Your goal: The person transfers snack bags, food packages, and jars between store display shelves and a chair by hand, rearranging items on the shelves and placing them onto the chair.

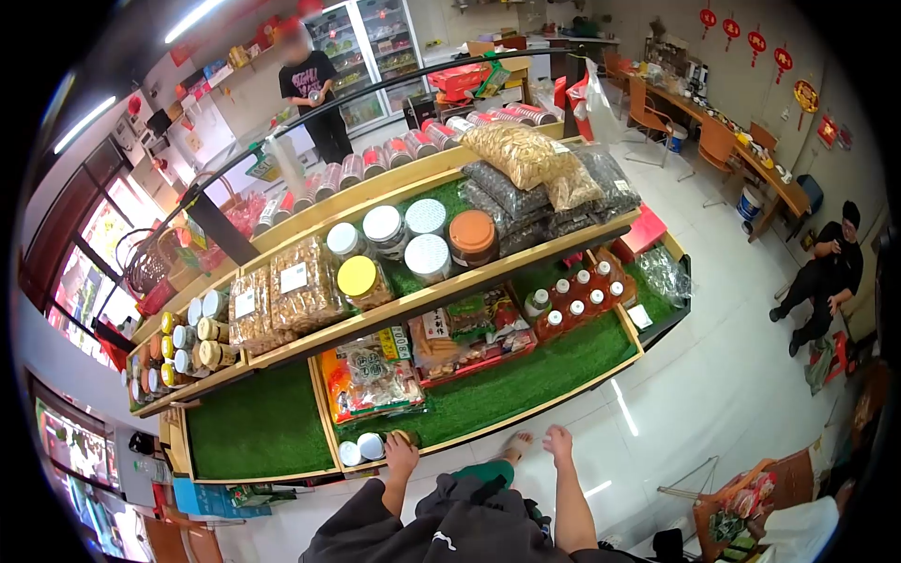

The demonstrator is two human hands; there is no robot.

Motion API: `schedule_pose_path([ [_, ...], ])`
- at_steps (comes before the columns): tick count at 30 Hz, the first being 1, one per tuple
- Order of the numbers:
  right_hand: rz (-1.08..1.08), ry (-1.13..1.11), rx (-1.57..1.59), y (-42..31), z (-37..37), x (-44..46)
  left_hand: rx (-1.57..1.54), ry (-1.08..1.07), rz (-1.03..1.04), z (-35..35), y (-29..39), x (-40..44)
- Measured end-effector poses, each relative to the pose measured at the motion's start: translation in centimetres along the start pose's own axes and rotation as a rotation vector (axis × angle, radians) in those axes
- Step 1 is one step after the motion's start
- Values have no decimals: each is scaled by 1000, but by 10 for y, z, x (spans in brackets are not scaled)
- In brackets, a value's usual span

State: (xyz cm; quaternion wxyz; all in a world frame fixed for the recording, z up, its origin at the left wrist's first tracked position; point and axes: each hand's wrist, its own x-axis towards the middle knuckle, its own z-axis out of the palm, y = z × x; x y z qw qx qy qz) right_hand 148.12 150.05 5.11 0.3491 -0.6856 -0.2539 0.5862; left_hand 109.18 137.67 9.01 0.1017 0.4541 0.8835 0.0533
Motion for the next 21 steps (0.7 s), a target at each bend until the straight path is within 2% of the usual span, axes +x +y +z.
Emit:
schedule_pose_path([
  [4,-91,-44,173,-79,8,47,39,-32,-107,6,27,11],
  [6,-88,-40,305,-121,0,67,60,-85,-287,17,40,24],
  [8,-35,-26,315,-161,-4,83,-27,-145,-466,-3,64,32],
  [10,18,-80,322,-186,-15,100,-77,-42,-591,1,79,42],
  [11,11,-95,301,-203,-16,113,-94,87,-611,5,90,49],
  [12,44,-112,317,-214,-18,125,-102,91,-641,9,103,56],
  [14,161,-132,420,-217,-15,155,-131,343,-294,4,119,61],
  [16,190,-191,427,-228,-1,169,-283,460,-141,6,156,72],
  [18,145,-232,387,-235,17,182,-448,355,-21,2,198,86],
  [19,92,-259,362,-236,27,185,-524,316,-43,11,218,94],
  [21,126,-125,327,-245,48,185,-650,220,-140,37,252,115],
])
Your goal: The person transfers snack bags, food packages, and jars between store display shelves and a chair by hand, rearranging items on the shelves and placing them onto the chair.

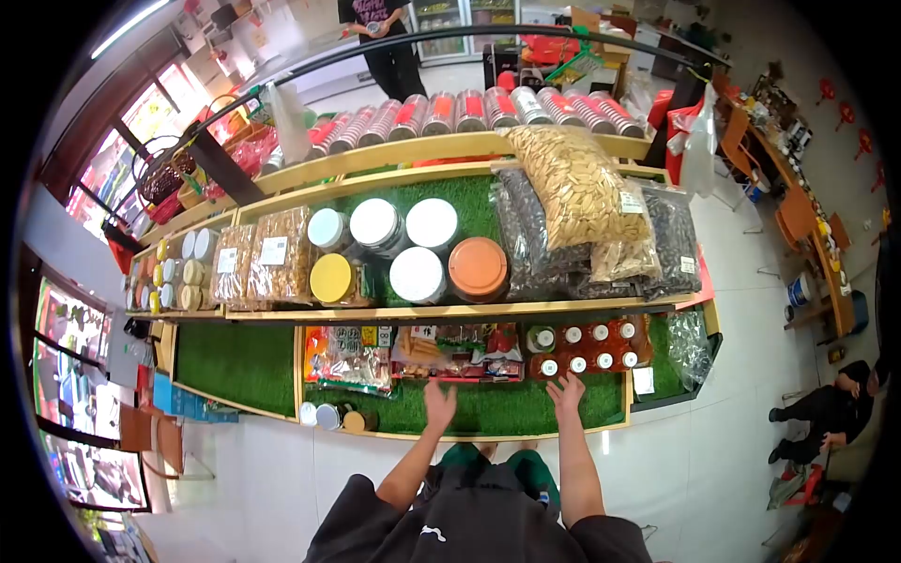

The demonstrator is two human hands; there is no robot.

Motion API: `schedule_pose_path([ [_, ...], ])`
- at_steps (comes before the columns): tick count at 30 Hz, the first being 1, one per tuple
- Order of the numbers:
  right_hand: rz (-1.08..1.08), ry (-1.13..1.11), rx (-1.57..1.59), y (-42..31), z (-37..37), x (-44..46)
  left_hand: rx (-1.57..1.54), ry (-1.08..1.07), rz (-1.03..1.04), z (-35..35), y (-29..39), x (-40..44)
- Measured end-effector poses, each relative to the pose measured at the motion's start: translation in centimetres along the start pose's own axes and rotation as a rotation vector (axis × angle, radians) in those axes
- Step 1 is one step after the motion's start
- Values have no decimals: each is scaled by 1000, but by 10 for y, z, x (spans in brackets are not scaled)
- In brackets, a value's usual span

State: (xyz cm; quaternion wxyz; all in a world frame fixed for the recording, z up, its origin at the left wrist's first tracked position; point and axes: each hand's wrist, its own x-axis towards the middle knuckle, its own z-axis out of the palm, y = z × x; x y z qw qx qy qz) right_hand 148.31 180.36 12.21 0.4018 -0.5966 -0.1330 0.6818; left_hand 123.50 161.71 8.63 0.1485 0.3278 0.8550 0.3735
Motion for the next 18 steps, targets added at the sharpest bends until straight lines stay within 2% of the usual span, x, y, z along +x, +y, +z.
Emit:
schedule_pose_path([
  [2,22,63,-21,3,-2,12,-36,-17,-112,34,19,8],
  [4,131,-156,-11,16,-22,40,44,89,-167,51,38,15],
  [7,230,-210,65,12,-30,39,224,87,-209,51,84,5],
  [9,274,-166,64,-1,-40,30,170,75,-261,52,98,-9],
  [11,312,-268,137,-15,-35,23,279,4,-94,58,91,-24],
  [13,308,-309,146,-22,-42,28,337,31,44,59,84,-32],
  [18,360,-248,119,-43,-38,28,500,-61,13,56,85,-22],
])
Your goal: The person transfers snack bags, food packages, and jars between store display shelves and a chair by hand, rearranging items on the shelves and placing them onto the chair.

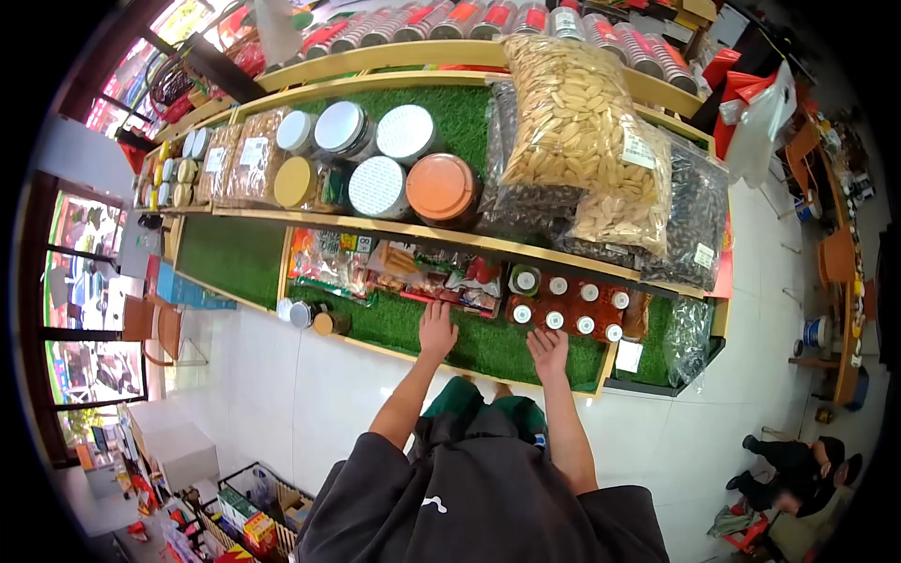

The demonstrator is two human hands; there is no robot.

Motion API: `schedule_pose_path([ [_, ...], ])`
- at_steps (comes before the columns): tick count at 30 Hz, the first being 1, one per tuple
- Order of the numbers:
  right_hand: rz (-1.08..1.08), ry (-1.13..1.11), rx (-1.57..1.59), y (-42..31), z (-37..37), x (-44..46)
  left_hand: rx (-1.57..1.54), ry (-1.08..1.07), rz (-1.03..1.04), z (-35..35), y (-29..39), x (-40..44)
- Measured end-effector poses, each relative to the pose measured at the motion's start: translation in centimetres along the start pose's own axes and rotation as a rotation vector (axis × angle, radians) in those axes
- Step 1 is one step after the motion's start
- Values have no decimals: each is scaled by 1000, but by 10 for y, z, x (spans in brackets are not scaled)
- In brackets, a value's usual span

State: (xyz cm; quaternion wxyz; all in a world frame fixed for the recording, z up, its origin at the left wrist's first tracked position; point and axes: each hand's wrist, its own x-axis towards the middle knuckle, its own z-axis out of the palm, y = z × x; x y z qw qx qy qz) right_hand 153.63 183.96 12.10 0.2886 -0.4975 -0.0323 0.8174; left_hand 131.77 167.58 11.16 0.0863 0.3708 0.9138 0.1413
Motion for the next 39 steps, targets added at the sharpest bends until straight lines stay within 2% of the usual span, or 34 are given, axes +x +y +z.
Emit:
schedule_pose_path([
  [2,-16,10,-45,1,3,-3,114,-123,109,-18,8,2],
  [6,-7,19,-75,0,3,-5,260,-186,203,-22,18,9],
  [9,4,2,-108,-3,2,-1,231,-237,185,-9,23,13],
  [14,29,10,-109,-5,3,-6,102,-164,186,-5,16,15],
  [16,17,4,-115,4,-2,-5,37,-146,349,-3,12,18],
  [17,12,-7,-118,12,-3,-5,29,-148,348,0,13,17],
  [18,6,-3,-124,21,-1,-4,-40,-175,269,6,17,18],
  [19,88,4,-204,34,3,-3,-111,-202,191,9,20,17],
  [23,336,-19,-462,79,37,0,-201,-134,159,2,23,2],
  [27,299,-83,-617,114,64,42,-316,-77,140,-15,7,-14],
  [31,315,30,-541,125,80,69,-472,20,29,-7,-25,-32],
  [33,296,44,-547,129,77,75,-538,10,-150,1,-52,-48],
  [34,288,71,-536,131,79,75,-546,25,-164,8,-67,-55],
  [36,314,94,-480,132,85,74,-460,-115,-347,20,-98,-72],
  [37,347,101,-409,133,87,76,-470,-108,-366,25,-113,-77],
  [39,420,128,-244,136,94,77,-443,-252,-499,30,-136,-86],
])
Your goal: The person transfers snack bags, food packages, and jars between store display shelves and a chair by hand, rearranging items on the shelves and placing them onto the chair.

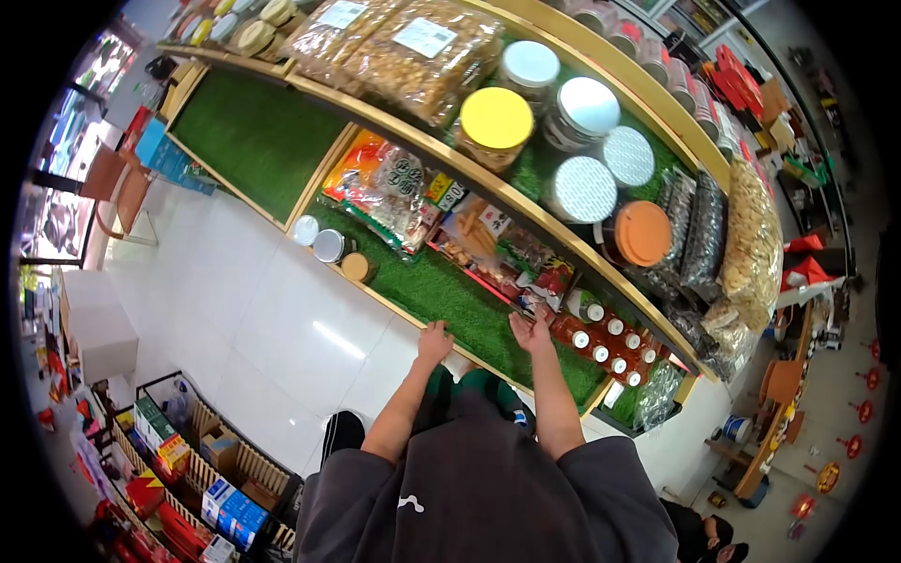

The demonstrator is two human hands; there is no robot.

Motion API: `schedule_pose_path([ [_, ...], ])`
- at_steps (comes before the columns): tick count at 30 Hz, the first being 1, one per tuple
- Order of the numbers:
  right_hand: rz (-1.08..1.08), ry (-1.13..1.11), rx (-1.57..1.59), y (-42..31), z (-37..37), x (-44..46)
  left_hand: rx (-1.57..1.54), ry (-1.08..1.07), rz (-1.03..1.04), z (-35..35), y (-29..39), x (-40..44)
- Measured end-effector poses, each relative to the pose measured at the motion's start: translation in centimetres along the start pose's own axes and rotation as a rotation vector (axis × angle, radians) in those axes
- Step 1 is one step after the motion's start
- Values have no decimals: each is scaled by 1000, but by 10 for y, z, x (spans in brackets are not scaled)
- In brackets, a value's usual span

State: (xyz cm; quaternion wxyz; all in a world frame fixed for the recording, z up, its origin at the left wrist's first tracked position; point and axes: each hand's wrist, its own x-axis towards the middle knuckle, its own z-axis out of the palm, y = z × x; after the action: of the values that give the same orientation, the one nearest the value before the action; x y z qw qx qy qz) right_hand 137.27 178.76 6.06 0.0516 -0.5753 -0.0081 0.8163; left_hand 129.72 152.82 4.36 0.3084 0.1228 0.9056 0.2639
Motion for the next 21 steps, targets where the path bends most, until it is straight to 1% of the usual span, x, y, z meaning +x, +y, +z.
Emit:
schedule_pose_path([
  [1,-1,-2,-14,-1,-2,9,2,-7,-33,-6,-8,3],
  [2,-62,4,-20,0,-4,18,-8,4,-36,-15,-16,6],
  [3,-122,8,-27,1,-6,23,-95,50,-23,-22,-26,9],
  [4,-120,0,-41,1,-2,18,-180,99,-10,-32,-35,11],
  [5,-121,11,-48,0,3,14,-187,115,-15,-43,-43,14],
  [6,-122,20,-55,0,9,11,-303,209,-29,-56,-49,16],
  [7,-209,23,-150,2,8,17,-418,302,-41,-72,-50,18],
  [8,-207,13,-165,4,3,22,-426,317,-46,-85,-50,19],
  [10,-266,108,-125,-2,-2,35,-327,735,-146,-122,-44,22],
  [11,-236,142,-148,-5,6,29,-332,753,-168,-139,-39,23],
  [13,-161,191,-181,-9,9,24,-181,1015,-208,-170,-35,29],
  [14,-136,170,-167,-8,15,16,-180,1025,-229,-181,-42,36],
  [15,-134,181,-189,-7,15,19,-134,1016,-197,-189,-47,43],
  [16,-138,197,-212,-10,13,18,-94,1002,-166,-187,-51,47],
  [17,-139,202,-240,-15,12,15,-107,1009,-192,-185,-53,51],
  [19,-172,186,-243,-9,14,16,-145,798,-157,-183,-72,62],
  [20,-165,186,-257,-7,14,16,-145,804,-171,-179,-78,64],
  [21,-143,198,-263,-9,12,18,-200,715,-182,-175,-78,66],
])
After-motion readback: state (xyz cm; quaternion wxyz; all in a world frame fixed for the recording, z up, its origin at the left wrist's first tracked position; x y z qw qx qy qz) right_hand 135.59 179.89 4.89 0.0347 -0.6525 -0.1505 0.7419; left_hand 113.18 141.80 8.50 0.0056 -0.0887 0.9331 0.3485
